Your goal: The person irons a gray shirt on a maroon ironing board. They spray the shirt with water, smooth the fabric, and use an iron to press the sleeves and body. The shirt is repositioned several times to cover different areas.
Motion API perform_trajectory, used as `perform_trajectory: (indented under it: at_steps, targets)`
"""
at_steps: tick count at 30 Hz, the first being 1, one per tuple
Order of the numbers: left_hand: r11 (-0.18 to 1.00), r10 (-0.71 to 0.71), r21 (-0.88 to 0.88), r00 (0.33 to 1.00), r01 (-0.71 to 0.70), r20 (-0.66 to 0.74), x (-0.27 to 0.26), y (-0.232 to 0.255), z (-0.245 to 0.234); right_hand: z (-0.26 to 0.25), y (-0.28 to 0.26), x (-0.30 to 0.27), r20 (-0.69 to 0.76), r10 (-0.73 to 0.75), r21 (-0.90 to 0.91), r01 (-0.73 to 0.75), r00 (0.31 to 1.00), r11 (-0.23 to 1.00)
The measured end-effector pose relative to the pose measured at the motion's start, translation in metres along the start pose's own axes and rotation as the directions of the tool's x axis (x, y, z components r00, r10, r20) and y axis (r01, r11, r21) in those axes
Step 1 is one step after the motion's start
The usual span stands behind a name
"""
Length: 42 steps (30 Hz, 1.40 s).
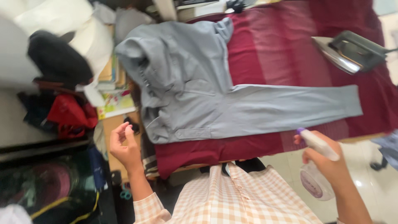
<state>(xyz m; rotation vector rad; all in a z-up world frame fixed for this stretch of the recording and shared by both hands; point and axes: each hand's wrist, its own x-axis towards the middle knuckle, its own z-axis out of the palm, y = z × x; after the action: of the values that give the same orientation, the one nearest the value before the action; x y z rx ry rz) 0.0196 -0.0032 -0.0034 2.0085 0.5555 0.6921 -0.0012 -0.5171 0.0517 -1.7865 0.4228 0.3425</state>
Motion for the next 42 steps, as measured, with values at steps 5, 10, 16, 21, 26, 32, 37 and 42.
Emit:
perform_trajectory:
  at_steps: [5, 10, 16, 21, 26, 32, 37, 42]
  targets:
    - [0.985, 0.167, -0.014, 0.943, -0.171, 0.286, -0.016, 0.027, 0.078, -0.045, 0.022, -0.026, -0.287, 0.058, -0.029, -0.069, 0.956, 0.997]
    - [0.948, 0.318, -0.157, 0.805, -0.277, 0.5, -0.05, 0.07, 0.163, -0.093, 0.048, -0.019, -0.452, 0.073, -0.018, -0.091, 0.889, 0.996]
    - [0.965, 0.258, -0.164, 0.636, -0.204, 0.727, -0.097, 0.124, 0.249, -0.139, 0.072, 0.039, -0.598, 0.017, -0.182, -0.157, 0.802, 0.971]
    - [0.88, 0.46, -0.472, 0.32, -0.044, 0.828, -0.164, 0.175, 0.327, -0.144, 0.047, 0.122, -0.333, -0.044, 0.289, 0.146, 0.942, 0.946]
    - [0.869, 0.456, -0.494, 0.355, 0.019, 0.816, -0.183, 0.187, 0.417, -0.128, -0.002, 0.22, 0.23, -0.335, 0.25, 0.277, 0.914, 0.928]
    - [0.73, 0.393, 0.251, 0.691, -0.635, 0.607, -0.061, 0.128, 0.49, -0.205, -0.001, 0.344, 0.084, -0.478, -0.986, 0.143, 0.874, 0.088]
    - [0.658, 0.574, 0.187, 0.646, -0.73, 0.502, -0.006, 0.079, 0.469, -0.195, 0.007, 0.381, 0.116, -0.188, -0.951, 0.164, 0.975, 0.262]
    - [0.734, 0.373, -0.078, 0.304, -0.675, 0.877, 0.013, 0.031, 0.384, -0.119, -0.006, 0.309, 0.226, -0.213, -0.863, 0.297, 0.951, 0.409]
